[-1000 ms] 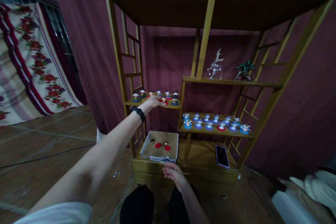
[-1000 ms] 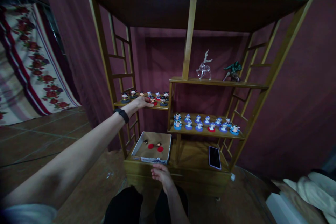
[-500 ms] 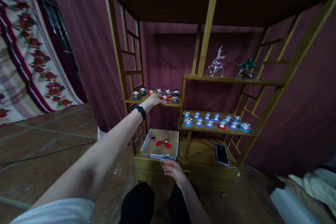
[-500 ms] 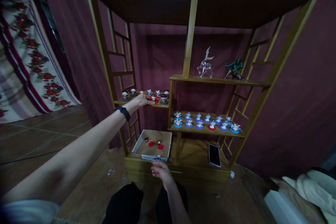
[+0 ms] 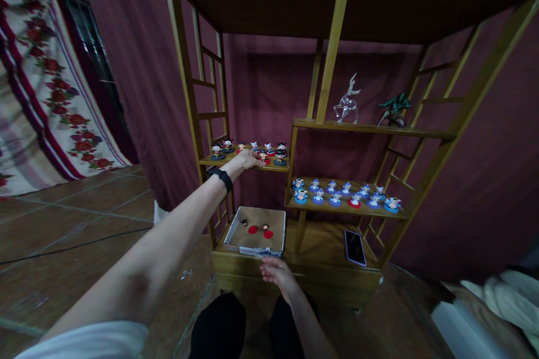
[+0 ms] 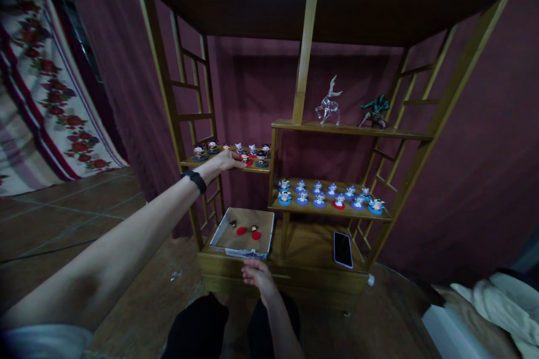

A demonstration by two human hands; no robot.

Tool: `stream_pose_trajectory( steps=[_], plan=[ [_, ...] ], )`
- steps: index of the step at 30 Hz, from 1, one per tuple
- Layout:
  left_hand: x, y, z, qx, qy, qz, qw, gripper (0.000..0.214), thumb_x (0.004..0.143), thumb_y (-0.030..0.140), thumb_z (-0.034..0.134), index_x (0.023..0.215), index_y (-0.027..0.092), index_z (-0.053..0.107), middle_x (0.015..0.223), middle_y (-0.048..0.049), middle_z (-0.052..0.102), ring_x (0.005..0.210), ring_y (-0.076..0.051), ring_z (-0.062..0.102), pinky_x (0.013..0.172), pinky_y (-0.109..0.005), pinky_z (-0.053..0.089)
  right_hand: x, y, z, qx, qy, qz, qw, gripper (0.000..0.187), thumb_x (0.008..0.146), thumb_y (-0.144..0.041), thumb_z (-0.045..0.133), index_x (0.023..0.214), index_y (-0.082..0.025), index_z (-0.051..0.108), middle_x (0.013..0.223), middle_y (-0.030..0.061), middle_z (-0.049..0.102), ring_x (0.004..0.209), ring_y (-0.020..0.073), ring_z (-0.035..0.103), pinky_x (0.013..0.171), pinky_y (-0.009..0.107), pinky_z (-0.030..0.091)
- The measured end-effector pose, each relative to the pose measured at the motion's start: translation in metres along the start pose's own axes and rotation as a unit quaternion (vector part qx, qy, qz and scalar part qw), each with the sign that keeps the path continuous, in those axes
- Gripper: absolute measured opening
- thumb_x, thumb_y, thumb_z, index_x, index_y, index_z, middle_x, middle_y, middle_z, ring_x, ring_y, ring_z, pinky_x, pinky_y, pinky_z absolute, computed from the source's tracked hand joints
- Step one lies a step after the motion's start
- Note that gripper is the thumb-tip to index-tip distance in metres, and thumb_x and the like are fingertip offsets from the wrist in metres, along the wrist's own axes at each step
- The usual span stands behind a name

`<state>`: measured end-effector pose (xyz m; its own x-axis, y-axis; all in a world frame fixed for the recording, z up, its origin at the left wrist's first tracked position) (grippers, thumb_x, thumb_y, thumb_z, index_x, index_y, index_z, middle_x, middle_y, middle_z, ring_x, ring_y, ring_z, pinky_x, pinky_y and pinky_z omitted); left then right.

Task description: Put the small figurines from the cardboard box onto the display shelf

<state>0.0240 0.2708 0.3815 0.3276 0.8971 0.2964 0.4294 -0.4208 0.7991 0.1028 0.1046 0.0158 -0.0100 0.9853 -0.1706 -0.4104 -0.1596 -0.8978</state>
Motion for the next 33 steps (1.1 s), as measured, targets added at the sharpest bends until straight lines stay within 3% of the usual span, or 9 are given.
stream_pose_trajectory(
  steps=[9,13,16,19,22,26,30,33],
  plan=[
    [-0.012,0.008,-0.005,-0.026,0.037,0.024,0.999,0.029,0.040,0.030,0.078,0.059,0.013,0.065,0.048,0.0021,0.054,0.058,-0.016,0.053,0.053,-0.024,0.040,0.002,0.002,-0.002,-0.011,0.004,-0.007,1.000,0.041,0.054,-0.037,0.073,0.088,-0.018,0.064,0.082,0.0059,0.067,0.073,0.0158,0.060,0.069,0.032,0.046],
    [-0.017,0.009,-0.007,-0.033,0.066,0.036,0.997,0.042,0.041,0.027,0.079,0.076,0.010,0.066,0.062,0.0000,0.061,0.067,-0.018,0.058,0.061,-0.026,0.044,0.002,0.002,-0.002,-0.020,0.002,-0.007,1.000,0.041,0.054,-0.039,0.073,0.089,-0.018,0.064,0.082,0.0056,0.066,0.071,0.0149,0.060,0.069,0.031,0.046],
    [-0.029,0.010,-0.013,-0.095,0.140,0.097,0.981,0.051,0.051,0.026,0.075,0.098,0.009,0.062,0.083,-0.0059,0.066,0.079,-0.018,0.060,0.072,-0.028,0.046,0.003,0.002,-0.003,-0.024,-0.007,-0.014,1.000,0.041,0.057,-0.039,0.071,0.091,-0.018,0.064,0.083,0.0060,0.066,0.072,0.0146,0.060,0.068,0.030,0.046],
    [-0.063,-0.002,-0.021,-0.149,0.263,0.167,0.938,0.043,0.068,0.026,0.061,0.109,0.013,0.057,0.100,-0.0086,0.064,0.091,-0.017,0.058,0.082,-0.029,0.044,0.009,0.006,-0.006,-0.029,-0.007,-0.004,1.000,0.043,0.054,-0.040,0.073,0.089,-0.018,0.065,0.081,0.0059,0.066,0.070,0.0154,0.060,0.067,0.032,0.047],
    [-0.104,-0.044,-0.011,-0.147,0.341,0.151,0.916,0.034,0.073,0.023,0.053,0.106,0.017,0.059,0.106,-0.0077,0.062,0.095,-0.016,0.057,0.087,-0.029,0.043,0.015,0.011,-0.010,-0.035,0.008,0.003,0.999,0.045,0.048,-0.042,0.075,0.085,-0.018,0.066,0.078,0.0058,0.066,0.066,0.0157,0.060,0.064,0.033,0.047],
    [-0.137,-0.139,0.031,-0.179,0.322,0.015,0.929,0.023,0.069,0.019,0.055,0.089,0.017,0.064,0.093,-0.0064,0.065,0.087,-0.016,0.059,0.081,-0.029,0.045,0.019,0.013,-0.019,-0.041,0.047,-0.007,0.998,0.043,0.047,-0.041,0.075,0.082,-0.018,0.066,0.075,0.0050,0.066,0.064,0.0156,0.060,0.062,0.032,0.048],
    [-0.150,-0.229,0.074,-0.263,0.296,-0.156,0.905,0.019,0.062,0.012,0.055,0.079,0.015,0.063,0.078,-0.0043,0.064,0.070,-0.014,0.059,0.066,-0.027,0.047,0.030,0.010,-0.029,-0.050,0.078,-0.015,0.996,0.040,0.051,-0.043,0.072,0.082,-0.019,0.065,0.075,0.0039,0.066,0.062,0.0145,0.058,0.061,0.031,0.048],
    [-0.148,-0.266,0.094,-0.332,0.305,-0.230,0.863,0.021,0.059,0.009,0.054,0.077,0.016,0.062,0.071,-0.0017,0.062,0.059,-0.011,0.056,0.058,-0.025,0.045,0.055,0.003,-0.035,-0.064,0.106,-0.036,0.992,0.039,0.054,-0.044,0.070,0.083,-0.018,0.064,0.075,0.0037,0.066,0.061,0.0142,0.057,0.062,0.030,0.047]
  ],
)
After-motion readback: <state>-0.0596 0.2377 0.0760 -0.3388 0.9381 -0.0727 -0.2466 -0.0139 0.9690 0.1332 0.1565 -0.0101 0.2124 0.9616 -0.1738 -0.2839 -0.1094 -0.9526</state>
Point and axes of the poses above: each hand's wrist, its own x-axis towards the middle knuckle, its own z-axis out of the palm, y = z × x, the point moved 7 cm from there along x, towards the middle knuckle
